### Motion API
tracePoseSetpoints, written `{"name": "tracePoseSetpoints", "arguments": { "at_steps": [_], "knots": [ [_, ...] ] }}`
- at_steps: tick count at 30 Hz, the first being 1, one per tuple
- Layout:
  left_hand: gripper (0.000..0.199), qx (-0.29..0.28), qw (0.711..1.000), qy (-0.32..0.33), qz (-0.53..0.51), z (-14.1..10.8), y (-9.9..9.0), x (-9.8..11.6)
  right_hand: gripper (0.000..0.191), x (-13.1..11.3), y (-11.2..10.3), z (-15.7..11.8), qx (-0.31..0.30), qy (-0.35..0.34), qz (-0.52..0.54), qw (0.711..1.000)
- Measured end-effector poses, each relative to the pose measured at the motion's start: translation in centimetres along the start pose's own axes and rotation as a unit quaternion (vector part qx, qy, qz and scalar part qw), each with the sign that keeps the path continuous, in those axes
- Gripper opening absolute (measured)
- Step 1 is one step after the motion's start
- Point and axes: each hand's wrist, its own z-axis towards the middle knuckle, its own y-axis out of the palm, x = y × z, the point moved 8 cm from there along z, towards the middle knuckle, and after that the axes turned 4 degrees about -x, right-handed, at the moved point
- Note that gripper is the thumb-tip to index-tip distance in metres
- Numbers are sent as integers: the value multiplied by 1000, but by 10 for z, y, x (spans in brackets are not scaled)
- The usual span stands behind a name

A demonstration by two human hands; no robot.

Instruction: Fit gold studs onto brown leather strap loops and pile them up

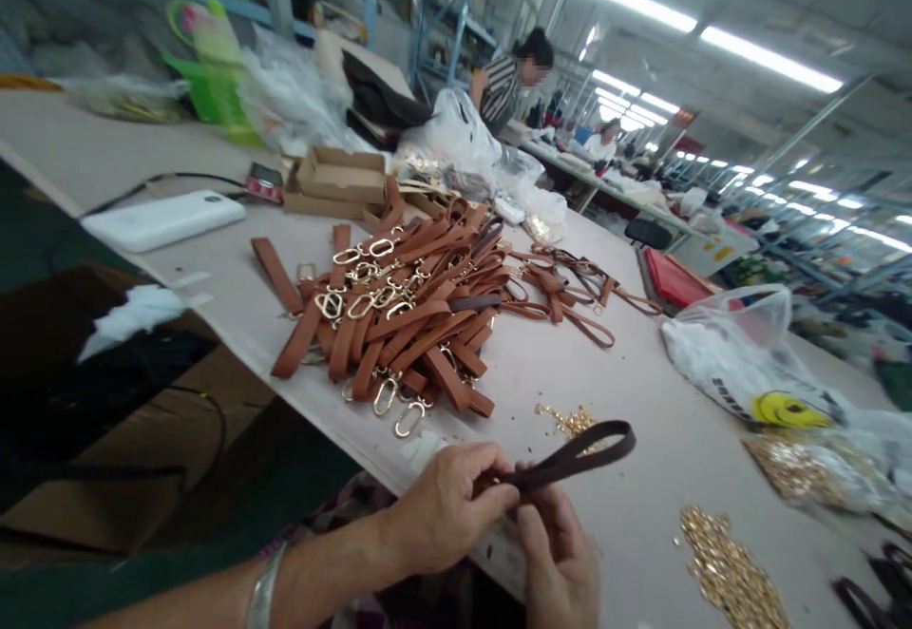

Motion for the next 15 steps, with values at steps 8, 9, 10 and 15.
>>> {"name": "tracePoseSetpoints", "arguments": {
  "at_steps": [8,9,10,15],
  "knots": [
    [16,-3,995,56,77,-3,14,3,24,-20,16,-8,-30,13,54,998],
    [16,-4,995,65,79,-2,15,-1,24,-18,18,-5,-14,13,92,996],
    [17,1,994,74,81,1,14,-5,24,-16,20,-1,-1,12,133,991],
    [23,1,982,135,131,13,8,-10,36,-8,-13,21,46,19,172,984]
  ]
}}
